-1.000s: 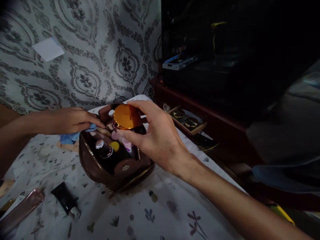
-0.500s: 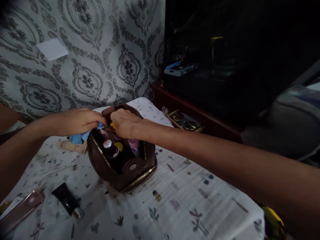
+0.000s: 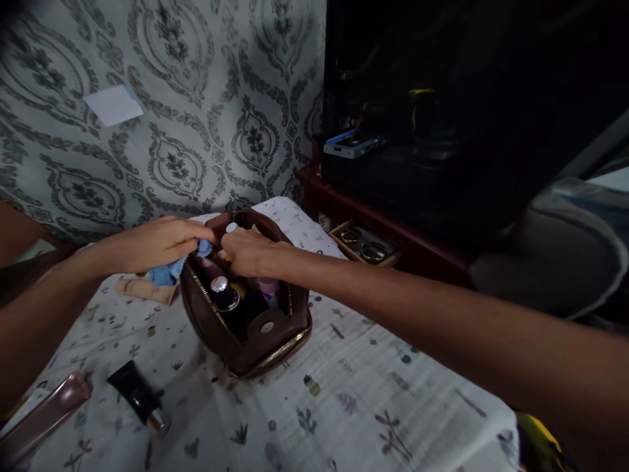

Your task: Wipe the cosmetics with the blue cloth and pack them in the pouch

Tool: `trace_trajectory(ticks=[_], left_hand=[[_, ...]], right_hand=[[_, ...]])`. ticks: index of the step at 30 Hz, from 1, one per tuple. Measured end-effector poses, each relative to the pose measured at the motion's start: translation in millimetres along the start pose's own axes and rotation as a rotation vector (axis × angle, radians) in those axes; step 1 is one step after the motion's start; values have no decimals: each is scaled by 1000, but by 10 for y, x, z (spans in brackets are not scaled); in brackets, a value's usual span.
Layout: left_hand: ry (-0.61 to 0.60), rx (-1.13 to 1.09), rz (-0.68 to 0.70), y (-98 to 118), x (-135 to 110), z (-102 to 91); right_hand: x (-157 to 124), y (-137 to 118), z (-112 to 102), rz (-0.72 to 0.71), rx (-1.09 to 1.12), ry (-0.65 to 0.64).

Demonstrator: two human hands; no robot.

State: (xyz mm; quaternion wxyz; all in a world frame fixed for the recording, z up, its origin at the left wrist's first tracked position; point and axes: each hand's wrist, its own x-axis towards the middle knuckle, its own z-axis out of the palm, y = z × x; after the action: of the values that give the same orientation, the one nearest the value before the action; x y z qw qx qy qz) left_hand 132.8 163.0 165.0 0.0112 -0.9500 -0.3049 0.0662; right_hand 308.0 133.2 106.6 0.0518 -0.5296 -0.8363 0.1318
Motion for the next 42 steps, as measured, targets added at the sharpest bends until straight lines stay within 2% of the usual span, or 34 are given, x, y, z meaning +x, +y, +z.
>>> trace_trajectory(ticks=[2, 6, 10, 14, 17, 20, 24, 29, 34, 37, 42], left_hand=[[108, -73, -51, 28, -47, -1], [363, -192, -288, 27, -234, 41], [524, -350, -501, -209, -486, 287], [432, -358, -622, -611, -769, 692], [323, -106, -757, -867, -1039, 979], [230, 67, -929, -1016, -1330, 1205], [168, 52, -1030, -1088, -1686, 1425], [149, 1, -1049, -1113, -2062, 1654], [124, -93, -1003, -1057, -2422, 1944], [152, -144, -984, -991, -2619, 2077], [292, -113, -1087, -999, -2923, 2042]], right_hand=[[-54, 6, -41, 7, -9, 41], [-160, 38, -88, 1, 13, 156], [-306, 26, -96, -96, 112, 315], [-567, -63, -58, -167, 315, 518], [-816, -166, 18, -263, 430, 630], [-1047, -307, 151, -411, 456, 699], [-1201, -540, 444, -579, 452, 638], [-1040, -793, 925, -614, 415, 402], [-700, -923, 1390, -509, 524, 216], [-545, -993, 1564, -436, 643, 163], [-376, -1158, 1668, -311, 813, 141]])
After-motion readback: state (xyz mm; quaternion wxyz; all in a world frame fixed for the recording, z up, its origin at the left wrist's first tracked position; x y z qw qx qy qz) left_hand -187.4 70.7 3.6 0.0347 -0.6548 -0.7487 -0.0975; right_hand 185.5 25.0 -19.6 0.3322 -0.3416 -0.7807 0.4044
